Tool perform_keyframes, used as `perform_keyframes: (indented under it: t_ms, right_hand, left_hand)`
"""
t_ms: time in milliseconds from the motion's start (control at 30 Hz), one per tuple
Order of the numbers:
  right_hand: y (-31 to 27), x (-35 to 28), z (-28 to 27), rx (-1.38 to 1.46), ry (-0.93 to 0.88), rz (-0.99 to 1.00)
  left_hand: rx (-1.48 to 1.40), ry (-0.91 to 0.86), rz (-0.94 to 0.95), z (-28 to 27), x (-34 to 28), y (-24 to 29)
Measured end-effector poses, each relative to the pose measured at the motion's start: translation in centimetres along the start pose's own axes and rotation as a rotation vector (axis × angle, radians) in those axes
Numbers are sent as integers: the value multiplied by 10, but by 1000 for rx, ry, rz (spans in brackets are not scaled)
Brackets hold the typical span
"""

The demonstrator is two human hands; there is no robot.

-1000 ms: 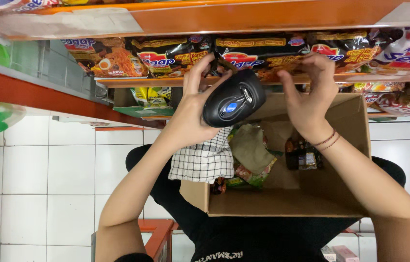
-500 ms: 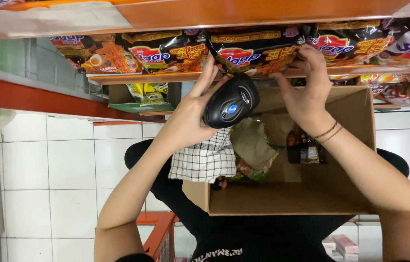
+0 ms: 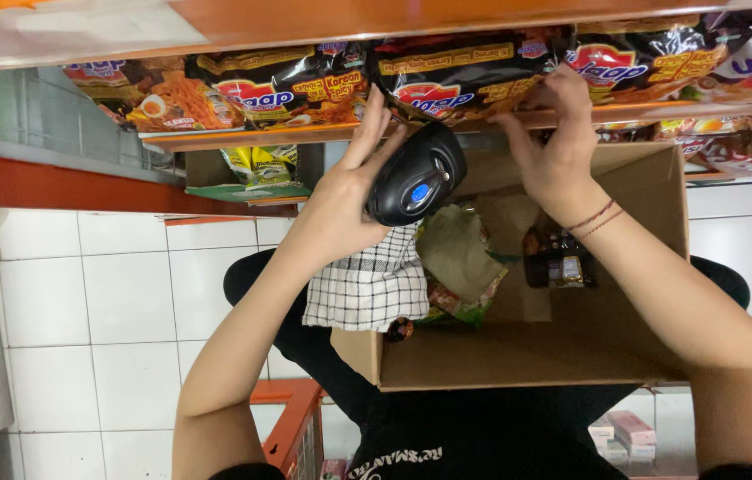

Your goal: The person wipes noodle packets with a cloth and scans the packets using a handheld barcode scanner before placing them into a cardboard box.

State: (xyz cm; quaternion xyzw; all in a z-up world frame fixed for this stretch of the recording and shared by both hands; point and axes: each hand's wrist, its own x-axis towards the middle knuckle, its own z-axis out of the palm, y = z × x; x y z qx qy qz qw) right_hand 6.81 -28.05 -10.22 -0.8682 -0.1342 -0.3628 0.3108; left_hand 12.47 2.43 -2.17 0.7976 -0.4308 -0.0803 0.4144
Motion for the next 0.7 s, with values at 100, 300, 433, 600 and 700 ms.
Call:
perform_keyframes:
  t_ms: [100,300,433,600,700]
  right_hand:
    - [3,-4,2,-4,-2,-8]
    - [7,-1,2,41,-10,36]
    - [4,-1,2,71,-25,92]
    - [-14,5,-7,27,-48,57]
    - [-24,7,-13,-67,-42,9]
  left_hand:
    - [-11,-14,-31,-1,0,1]
    - [-49,15,11,-1,3,0]
    - [-22,3,-23,3,0,-2]
    - [-6,17,-12,1,2,-1]
    - [12,6,-31,1,1,-1]
